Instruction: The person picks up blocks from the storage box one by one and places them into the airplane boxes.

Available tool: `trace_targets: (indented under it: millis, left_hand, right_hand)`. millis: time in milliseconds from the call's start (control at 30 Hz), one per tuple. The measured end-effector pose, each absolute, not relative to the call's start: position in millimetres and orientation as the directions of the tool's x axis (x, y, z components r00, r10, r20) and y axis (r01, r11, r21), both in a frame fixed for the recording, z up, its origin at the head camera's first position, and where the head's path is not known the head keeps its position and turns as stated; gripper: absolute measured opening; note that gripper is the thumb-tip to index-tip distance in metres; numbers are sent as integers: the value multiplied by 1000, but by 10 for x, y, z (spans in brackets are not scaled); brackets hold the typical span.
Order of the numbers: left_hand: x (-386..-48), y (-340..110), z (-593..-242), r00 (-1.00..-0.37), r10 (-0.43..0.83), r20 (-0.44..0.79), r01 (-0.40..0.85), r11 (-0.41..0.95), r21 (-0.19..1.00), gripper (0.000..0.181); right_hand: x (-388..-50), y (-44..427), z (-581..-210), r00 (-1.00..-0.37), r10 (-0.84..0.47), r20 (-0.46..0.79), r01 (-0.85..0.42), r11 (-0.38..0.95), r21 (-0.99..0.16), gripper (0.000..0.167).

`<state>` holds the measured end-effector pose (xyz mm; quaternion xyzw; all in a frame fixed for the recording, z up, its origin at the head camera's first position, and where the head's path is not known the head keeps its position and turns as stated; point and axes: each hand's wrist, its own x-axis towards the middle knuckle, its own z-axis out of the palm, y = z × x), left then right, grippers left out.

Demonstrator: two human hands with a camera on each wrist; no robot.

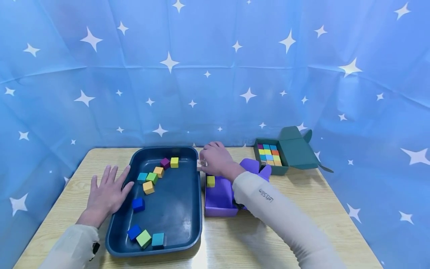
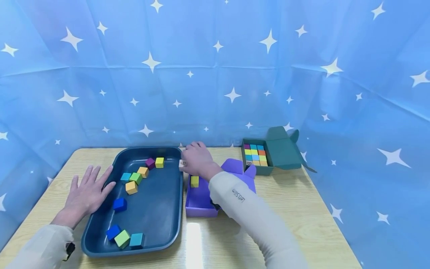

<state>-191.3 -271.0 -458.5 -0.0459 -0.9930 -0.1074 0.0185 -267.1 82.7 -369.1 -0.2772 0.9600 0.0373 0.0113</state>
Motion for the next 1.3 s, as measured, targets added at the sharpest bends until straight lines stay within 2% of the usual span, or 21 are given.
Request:
trace_targets:
  millis: [200,567,833,1300]
  left_hand:
    - [-1909,-2710,-4582,-995,85,51,94,973,210,69]
    - [-1907,-2712,-4586,-995,92,48,100,971,218,71]
    - [-1910,-2713,-4599,-994,92,57,103,967,232,69]
    - [-1910,-2714,-4600,-994,91,59,102,966,237,68]
  right_hand:
    - [-2606,1085,-3690,-860,-508,-39,-510,860,37,30]
    - [-2476,1317,-3849,-854,-518,-41,-520,851,72,28]
    - [-2443,1379,-3970,-844,-535,-42,-536,836,115,22]
    - [-2437,1314,-4152,-848,-525,-77,-526,811,255,27]
